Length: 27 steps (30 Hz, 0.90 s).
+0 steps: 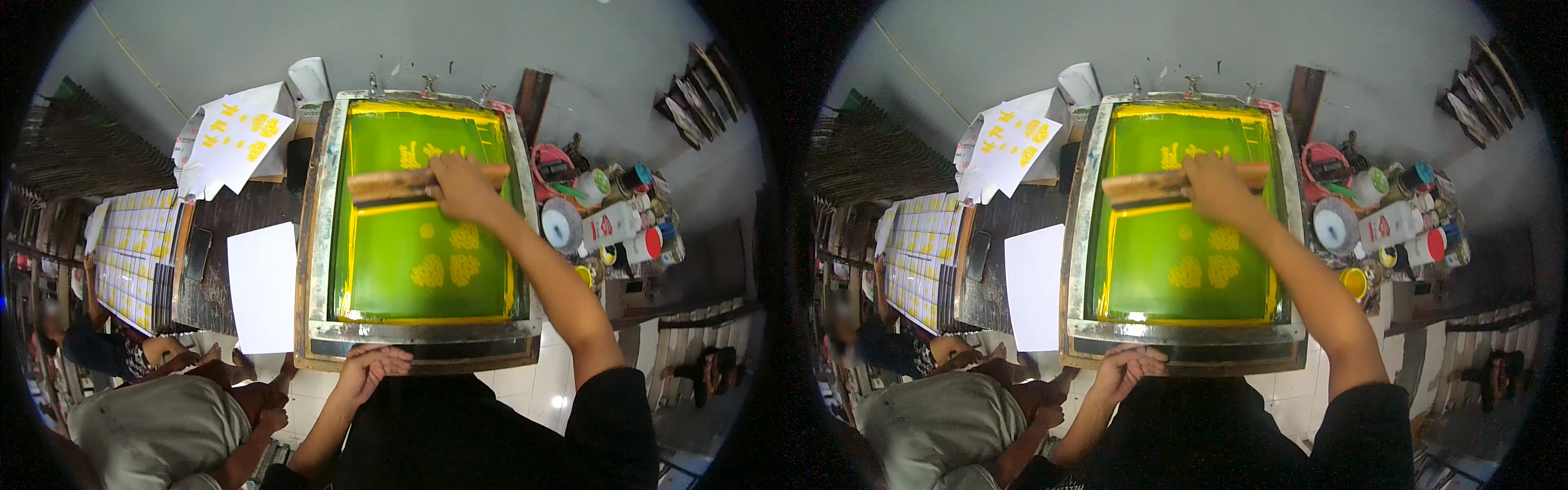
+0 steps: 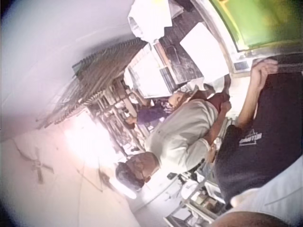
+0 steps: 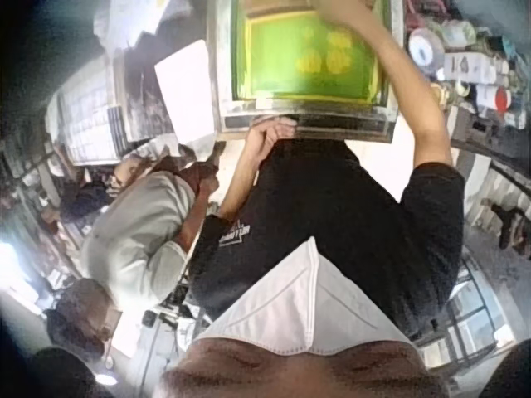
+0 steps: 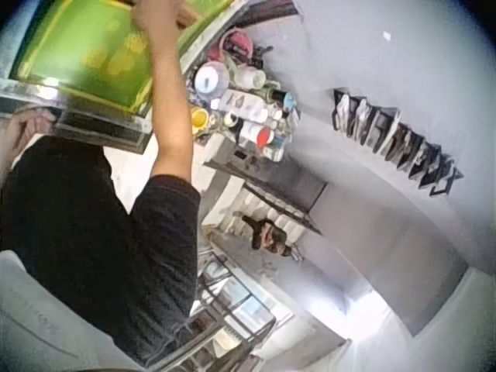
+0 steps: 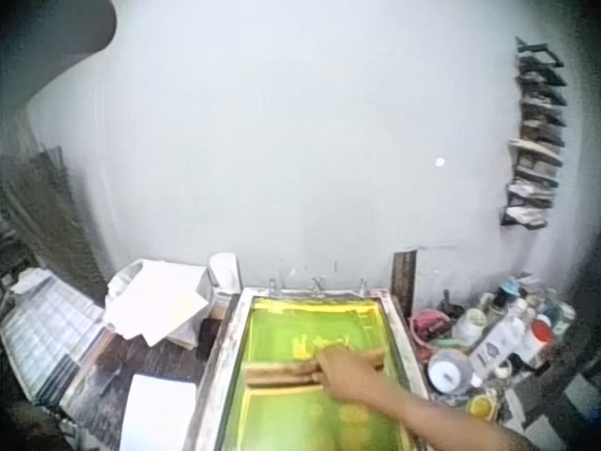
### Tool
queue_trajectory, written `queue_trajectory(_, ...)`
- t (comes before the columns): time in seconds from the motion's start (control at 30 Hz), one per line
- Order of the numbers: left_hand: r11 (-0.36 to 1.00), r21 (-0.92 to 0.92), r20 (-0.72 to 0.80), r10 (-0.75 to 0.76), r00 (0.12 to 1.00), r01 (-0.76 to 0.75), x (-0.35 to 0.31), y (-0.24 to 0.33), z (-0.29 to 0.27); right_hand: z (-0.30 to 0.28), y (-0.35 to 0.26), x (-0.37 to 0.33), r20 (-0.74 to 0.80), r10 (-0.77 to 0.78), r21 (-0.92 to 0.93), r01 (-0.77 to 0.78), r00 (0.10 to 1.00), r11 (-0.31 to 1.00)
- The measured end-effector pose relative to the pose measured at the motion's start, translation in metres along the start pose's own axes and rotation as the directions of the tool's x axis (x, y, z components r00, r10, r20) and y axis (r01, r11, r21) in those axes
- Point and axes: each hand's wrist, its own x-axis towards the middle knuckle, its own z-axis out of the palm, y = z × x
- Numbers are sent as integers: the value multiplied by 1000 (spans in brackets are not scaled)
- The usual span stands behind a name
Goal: The person performs manual screen printing by placing sheets of paper on a vacuum bed, lowering a screen, and using a squeegee to apply yellow ink; the person then lifts the screen and hands the completed print to an assistant.
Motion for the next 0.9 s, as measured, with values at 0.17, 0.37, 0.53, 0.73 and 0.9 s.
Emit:
queue_trajectory(0.17,1000,15,40,-18,999,18,1,2,0,-10,-77,-117,-23,44,40,-44,999,998)
queue_trajectory(0.37,995,-86,179,-27,983,43,0,8,-2,-20,-129,-185,-213,94,20,-92,972,996)
queue_trajectory(0.53,982,-131,598,188,779,-137,-3,42,51,-96,-135,-165,-528,20,0,-23,849,1000)
queue_trajectory(0.73,285,933,63,477,877,-222,74,131,103,-211,-109,-83,-708,-102,-211,-71,699,975)
queue_trajectory(0.9,-405,881,81,640,764,246,105,133,25,-270,-111,-45,-774,-242,-270,41,585,962)
